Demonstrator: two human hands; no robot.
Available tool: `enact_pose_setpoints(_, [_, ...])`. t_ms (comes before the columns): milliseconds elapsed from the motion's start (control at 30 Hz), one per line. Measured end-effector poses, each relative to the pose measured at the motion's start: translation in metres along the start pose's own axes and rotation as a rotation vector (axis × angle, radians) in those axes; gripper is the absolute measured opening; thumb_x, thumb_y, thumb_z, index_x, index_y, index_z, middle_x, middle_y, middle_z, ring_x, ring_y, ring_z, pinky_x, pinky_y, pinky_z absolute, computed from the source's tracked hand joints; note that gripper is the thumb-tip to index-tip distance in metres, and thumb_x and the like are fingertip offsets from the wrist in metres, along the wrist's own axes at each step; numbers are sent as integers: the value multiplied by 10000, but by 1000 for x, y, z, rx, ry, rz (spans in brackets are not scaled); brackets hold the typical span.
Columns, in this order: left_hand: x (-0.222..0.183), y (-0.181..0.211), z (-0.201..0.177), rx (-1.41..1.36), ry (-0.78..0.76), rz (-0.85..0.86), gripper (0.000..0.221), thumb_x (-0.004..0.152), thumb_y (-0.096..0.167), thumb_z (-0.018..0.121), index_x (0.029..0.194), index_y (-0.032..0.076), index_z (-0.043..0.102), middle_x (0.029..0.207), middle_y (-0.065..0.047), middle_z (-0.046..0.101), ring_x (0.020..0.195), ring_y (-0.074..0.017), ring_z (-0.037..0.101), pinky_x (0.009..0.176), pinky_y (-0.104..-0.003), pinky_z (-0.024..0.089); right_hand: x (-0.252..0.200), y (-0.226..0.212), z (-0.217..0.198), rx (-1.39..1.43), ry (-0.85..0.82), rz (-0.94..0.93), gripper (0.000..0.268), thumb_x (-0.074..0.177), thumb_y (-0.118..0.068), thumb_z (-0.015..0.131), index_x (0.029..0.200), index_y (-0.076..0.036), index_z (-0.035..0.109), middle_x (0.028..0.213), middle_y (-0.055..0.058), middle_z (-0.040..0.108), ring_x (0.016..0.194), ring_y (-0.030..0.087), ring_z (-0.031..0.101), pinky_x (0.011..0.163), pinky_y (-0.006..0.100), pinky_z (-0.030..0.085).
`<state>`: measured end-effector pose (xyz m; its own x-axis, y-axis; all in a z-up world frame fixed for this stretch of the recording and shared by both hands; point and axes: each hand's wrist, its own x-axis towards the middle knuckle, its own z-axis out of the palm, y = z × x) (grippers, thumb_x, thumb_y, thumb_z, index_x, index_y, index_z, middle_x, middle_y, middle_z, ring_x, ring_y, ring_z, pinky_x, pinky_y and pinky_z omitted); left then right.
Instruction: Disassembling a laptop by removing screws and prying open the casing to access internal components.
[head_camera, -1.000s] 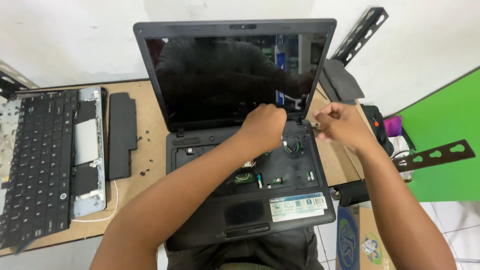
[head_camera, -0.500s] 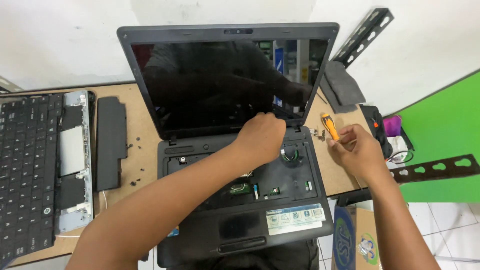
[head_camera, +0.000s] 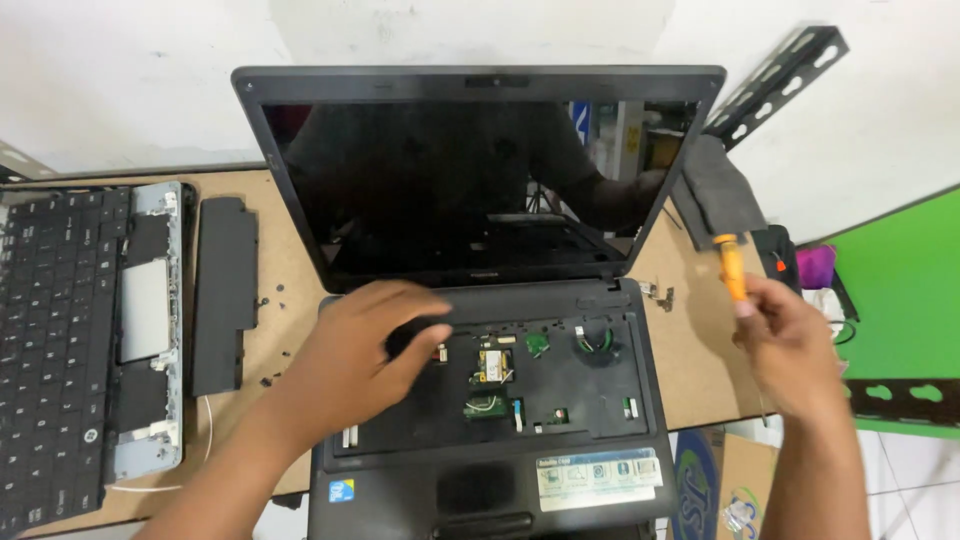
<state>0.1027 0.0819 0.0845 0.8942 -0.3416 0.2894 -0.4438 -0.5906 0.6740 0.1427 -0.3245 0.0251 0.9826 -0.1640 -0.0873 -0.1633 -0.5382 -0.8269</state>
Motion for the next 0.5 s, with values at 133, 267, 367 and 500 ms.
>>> enact_pose_setpoints(133, [-26, -36, 12, 98, 233, 36, 146, 859, 184, 612, 909, 72, 691, 896, -72, 676, 845, -217, 642, 775, -322, 507, -4, -13, -3, 574, -62, -203, 177, 971, -33, 497, 1135, -51, 563, 852, 41, 538, 589, 112, 479, 543, 238, 397])
enact_pose_setpoints(267, [-37, -48, 22, 237, 244, 53, 197, 831, 210, 658, 972, 74, 652, 998, -77, 618, 937, -266, 576, 849, -399, 452, -17, -69, 23, 890, -155, -281, 205, 986, -23, 453, 1083, -98, 617, 857, -5, 612, 675, 76, 543, 605, 207, 463])
enact_pose_setpoints(367, [-41, -51, 30, 289, 262, -1, 278, 791, 282, 712, 1007, 116, 658, 1088, -62, 594, 1037, -277, 549, 925, -437, 429, -17, -83, 48, 1011, -215, -258, 209, 974, -3, 445, 1115, -48, 592, 838, 38, 608, 708, 139, 574, 661, 276, 500])
enact_pose_setpoints(500, [-39, -53, 32, 346, 270, -82, 333, 755, 362, 736, 1000, 153, 654, 1123, -64, 576, 1049, -284, 532, 917, -448, 407, -17, -100, 71, 1216, -419, -276, 220, 947, 5, 443, 1127, -8, 569, 894, 112, 631, 797, 228, 606, 783, 378, 515])
